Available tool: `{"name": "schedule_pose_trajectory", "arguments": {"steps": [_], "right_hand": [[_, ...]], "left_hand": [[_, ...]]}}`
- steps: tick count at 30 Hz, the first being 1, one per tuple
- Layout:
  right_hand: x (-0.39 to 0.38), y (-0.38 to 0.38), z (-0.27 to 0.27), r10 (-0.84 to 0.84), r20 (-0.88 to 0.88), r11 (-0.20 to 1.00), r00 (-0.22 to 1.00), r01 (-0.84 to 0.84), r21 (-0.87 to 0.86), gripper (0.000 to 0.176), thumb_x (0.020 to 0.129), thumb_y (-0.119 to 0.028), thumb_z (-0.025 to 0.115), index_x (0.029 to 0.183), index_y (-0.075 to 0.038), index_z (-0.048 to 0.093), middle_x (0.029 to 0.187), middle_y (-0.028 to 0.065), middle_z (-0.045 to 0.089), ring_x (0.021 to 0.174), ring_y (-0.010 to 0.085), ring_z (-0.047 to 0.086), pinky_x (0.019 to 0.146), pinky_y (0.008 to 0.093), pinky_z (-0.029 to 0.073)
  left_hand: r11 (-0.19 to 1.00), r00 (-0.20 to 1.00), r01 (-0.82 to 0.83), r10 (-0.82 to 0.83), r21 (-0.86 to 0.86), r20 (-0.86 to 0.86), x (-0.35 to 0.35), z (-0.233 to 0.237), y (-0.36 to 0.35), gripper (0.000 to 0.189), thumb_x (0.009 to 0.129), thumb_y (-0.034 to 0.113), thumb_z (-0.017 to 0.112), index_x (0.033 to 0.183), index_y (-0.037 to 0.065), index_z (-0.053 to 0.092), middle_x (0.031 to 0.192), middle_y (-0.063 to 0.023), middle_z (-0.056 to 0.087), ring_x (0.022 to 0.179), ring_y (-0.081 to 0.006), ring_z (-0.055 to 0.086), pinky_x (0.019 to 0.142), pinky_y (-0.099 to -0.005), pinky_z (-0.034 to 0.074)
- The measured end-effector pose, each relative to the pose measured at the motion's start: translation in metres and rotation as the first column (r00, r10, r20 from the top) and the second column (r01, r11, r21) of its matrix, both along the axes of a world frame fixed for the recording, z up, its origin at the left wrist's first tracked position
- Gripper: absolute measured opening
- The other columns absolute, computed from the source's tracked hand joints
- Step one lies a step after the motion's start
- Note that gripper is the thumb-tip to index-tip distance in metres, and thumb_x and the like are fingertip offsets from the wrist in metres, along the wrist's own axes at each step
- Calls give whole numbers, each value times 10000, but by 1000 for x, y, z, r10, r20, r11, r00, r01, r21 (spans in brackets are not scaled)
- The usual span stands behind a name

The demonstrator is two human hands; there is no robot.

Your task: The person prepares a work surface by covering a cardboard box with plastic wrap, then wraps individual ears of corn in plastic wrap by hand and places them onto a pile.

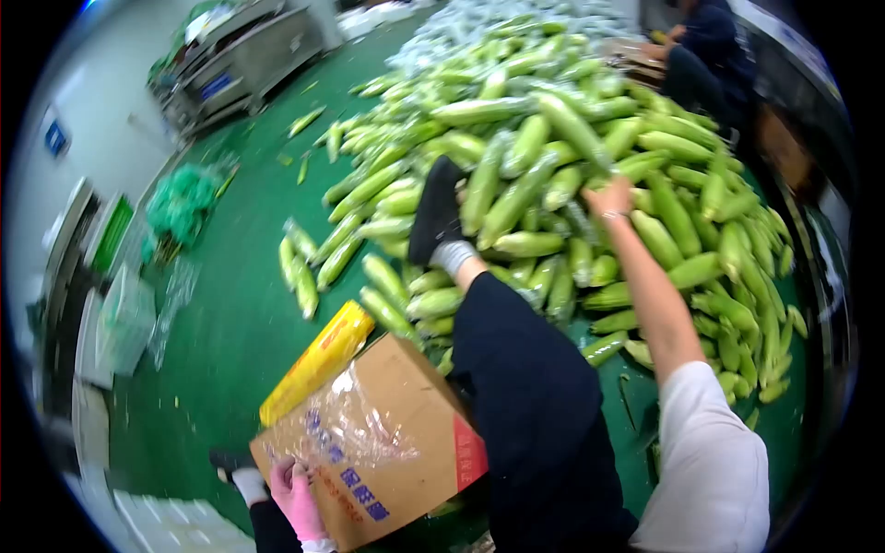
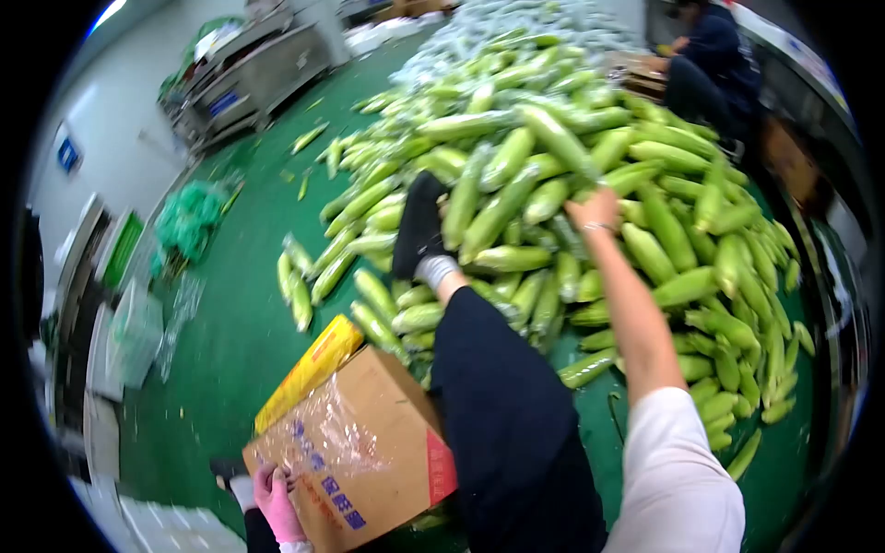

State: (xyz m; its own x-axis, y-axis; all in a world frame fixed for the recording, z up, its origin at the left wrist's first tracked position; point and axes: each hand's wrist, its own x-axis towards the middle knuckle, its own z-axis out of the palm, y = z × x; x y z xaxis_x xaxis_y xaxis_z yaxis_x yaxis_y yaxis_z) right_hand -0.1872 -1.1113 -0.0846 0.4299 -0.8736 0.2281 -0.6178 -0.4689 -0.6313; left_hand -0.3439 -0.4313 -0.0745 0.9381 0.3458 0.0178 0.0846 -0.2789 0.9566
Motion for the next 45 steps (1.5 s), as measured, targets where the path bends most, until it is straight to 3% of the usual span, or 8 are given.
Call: {"name": "schedule_pose_trajectory", "arguments": {"steps": [3,12,18,23,25,30,36,45], "right_hand": [[5,-84,-129,-48,-495,984,867,127,125,952,666,-575,825,1364,-8,515,1385,198,564,1264,336,562,1068,496,430],[33,-147,-104,239,115,927,964,-191,-323,800,860,-584,660,1368,14,506,1311,237,599,1175,380,586,1006,429,438],[-57,283,108,980,52,195,190,-898,-394,570,742,-122,798,1248,-32,549,1105,175,607,1002,349,617,903,425,496],[-68,516,36,982,16,-182,-189,-964,-195,631,712,-224,821,1246,-46,535,1084,209,616,1030,393,589,908,472,471],[-68,553,5,979,-44,-203,-198,-949,-240,583,726,-268,818,1197,-60,544,1028,188,621,983,374,597,888,472,467],[-96,544,-11,810,-287,-562,-512,-816,-131,607,769,-435,781,1216,-88,562,1113,144,604,1049,342,579,906,449,454],[-93,531,-11,907,-164,-408,-387,-904,-123,526,820,-398,750,1213,-100,569,1131,161,582,1096,349,544,940,442,421],[-153,421,-42,935,-270,194,228,-970,-147,307,812,-186,745,1049,-16,648,835,137,606,788,311,612,710,420,490]], "left_hand": [[975,976,-101,135,196,-170,-47,-29,61,189,934,82,611,1094,-18,598,866,-29,613,742,-99,558,662,-233,463],[690,961,-148,270,709,-62,-76,-17,76,419,817,257,779,1110,21,596,958,-131,581,794,-264,607,726,-370,515],[581,935,116,209,805,-286,-44,-22,78,414,862,417,687,970,26,606,891,-183,652,832,-373,652,731,-454,522],[590,902,289,97,754,-422,-37,-26,91,284,893,297,616,881,13,632,803,-172,687,779,-334,685,715,-431,533],[994,877,84,-41,70,-479,-35,-24,109,237,887,226,592,793,8,594,672,-101,623,665,-243,650,621,-375,511],[646,990,-137,112,-751,-84,-61,-4,125,203,957,125,511,799,24,589,696,-81,594,615,-193,580,591,-303,478],[767,877,349,-469,538,100,-11,-13,59,512,902,353,666,1295,34,589,1202,-173,621,1157,-293,557,990,-422,414],[357,752,481,-637,801,-168,15,-6,63,688,702,428,806,1216,33,577,1041,-177,628,1015,-366,588,897,-450,480]]}}
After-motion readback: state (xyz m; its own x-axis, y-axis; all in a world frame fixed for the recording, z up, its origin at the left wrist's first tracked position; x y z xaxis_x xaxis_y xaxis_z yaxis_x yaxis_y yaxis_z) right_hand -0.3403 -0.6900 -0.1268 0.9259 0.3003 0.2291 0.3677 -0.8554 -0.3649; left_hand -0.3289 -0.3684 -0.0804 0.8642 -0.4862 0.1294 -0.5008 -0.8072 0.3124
